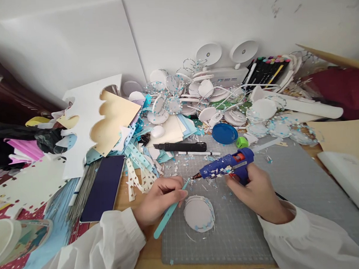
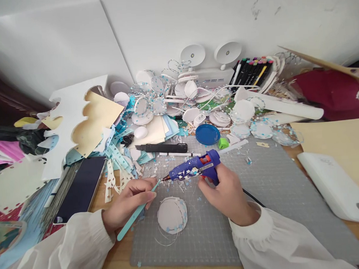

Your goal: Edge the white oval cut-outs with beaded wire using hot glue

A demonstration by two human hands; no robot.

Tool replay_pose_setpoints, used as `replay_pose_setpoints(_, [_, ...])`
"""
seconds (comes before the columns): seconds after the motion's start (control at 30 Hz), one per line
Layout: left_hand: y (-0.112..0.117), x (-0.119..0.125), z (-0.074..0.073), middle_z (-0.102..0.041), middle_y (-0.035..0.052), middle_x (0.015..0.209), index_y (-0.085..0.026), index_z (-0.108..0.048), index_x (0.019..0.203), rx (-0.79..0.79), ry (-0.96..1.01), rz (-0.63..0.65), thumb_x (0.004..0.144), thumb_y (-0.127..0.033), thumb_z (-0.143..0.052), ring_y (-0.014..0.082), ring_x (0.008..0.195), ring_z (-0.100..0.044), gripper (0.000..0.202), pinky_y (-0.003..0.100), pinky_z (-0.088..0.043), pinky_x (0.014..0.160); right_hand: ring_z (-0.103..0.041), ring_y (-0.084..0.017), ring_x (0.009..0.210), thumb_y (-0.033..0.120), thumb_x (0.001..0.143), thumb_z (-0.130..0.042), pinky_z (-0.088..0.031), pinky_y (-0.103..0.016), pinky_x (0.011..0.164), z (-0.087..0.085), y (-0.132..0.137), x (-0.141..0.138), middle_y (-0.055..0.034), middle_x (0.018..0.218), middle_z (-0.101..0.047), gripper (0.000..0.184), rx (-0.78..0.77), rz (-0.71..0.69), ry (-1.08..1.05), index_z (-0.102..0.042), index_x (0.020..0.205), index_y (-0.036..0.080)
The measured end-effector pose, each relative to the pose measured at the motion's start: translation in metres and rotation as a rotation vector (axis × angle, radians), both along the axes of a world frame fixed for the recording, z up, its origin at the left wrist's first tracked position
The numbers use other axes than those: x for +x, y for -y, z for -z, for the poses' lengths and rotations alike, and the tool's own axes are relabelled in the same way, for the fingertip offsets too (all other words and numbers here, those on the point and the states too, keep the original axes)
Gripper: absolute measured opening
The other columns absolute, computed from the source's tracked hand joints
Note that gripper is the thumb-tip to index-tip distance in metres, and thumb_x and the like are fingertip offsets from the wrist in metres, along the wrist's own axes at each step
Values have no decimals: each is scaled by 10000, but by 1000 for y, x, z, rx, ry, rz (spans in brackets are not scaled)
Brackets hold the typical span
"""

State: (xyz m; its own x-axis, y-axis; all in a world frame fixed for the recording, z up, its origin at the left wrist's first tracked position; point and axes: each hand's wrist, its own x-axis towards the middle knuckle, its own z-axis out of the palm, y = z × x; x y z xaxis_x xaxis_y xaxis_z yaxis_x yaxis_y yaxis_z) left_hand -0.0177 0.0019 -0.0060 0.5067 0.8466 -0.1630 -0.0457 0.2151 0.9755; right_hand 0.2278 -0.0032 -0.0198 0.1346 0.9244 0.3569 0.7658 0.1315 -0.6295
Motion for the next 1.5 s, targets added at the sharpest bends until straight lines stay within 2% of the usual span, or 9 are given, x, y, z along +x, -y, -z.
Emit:
replay_pose_setpoints(0.3, [0,-1,0,-393,-7,561,-164,-507,443,-4,6,5,793,-332,-642,126,610,-398,411,263,-294,584,-425,-141,388,335,686,-568,-331,-279,411,5,1,2,41,445,-452,220,62,-6,81,-382,593,262])
replay_pose_setpoints(0.5, [0,-1,0,-396,-9,558,-164,-527,451,8,24,10,792,-306,-639,124,612,-406,386,263,-299,595,-508,-178,479,374,730,-617,-396,-307,497,4,-2,9,4,563,-542,171,166,69,187,-529,731,227])
replay_pose_setpoints(0.7, [-2,-1,0,-412,3,560,-170,-581,465,-35,8,-26,784,-347,-633,137,625,-412,368,270,-325,634,-592,-252,671,412,843,-586,-421,-361,627,-11,11,59,-87,752,-599,201,96,318,251,-535,886,223])
replay_pose_setpoints(0.8, [-3,0,-1,-439,13,558,-173,-615,473,-63,2,-58,762,-367,-635,146,642,-416,349,273,-339,666,-595,-304,795,365,887,-525,-401,-393,676,-2,23,93,-111,813,-577,133,35,299,352,-494,910,237])
replay_pose_setpoints(0.9, [-3,0,-3,-457,17,569,-168,-646,490,-90,18,-85,749,-350,-630,143,635,-413,317,278,-329,651,-557,-294,684,360,851,-553,-371,-405,623,16,33,118,-65,663,-503,185,3,318,434,-424,780,248])
replay_pose_setpoints(1.0, [-4,0,-3,-462,17,565,-158,-663,504,-93,36,-107,750,-343,-618,133,611,-409,311,283,-319,635,-587,-311,736,369,776,-620,-402,-419,637,24,44,132,-97,708,-570,208,24,331,480,-458,789,239])
replay_pose_setpoints(1.13, [-5,-1,-1,-447,13,543,-147,-668,514,-117,49,-125,749,-356,-621,123,573,-393,319,281,-314,599,-618,-364,774,406,729,-643,-429,-477,651,4,70,122,-123,761,-647,226,101,399,547,-528,850,254])
replay_pose_setpoints(1.3, [-4,-1,0,-449,17,578,-136,-689,552,-186,70,-135,736,-376,-650,119,572,-399,304,271,-316,551,-631,-256,800,250,864,-528,-482,-411,739,-37,82,58,-69,867,-633,55,127,-41,324,-549,913,262])
replay_pose_setpoints(1.5, [-3,-2,6,-419,-11,532,-139,-694,586,-235,157,-199,722,-386,-704,94,512,-381,283,243,-338,492,-604,-202,914,95,914,-474,-503,-361,817,-58,35,-32,-77,998,-669,236,418,-621,433,-611,1087,182])
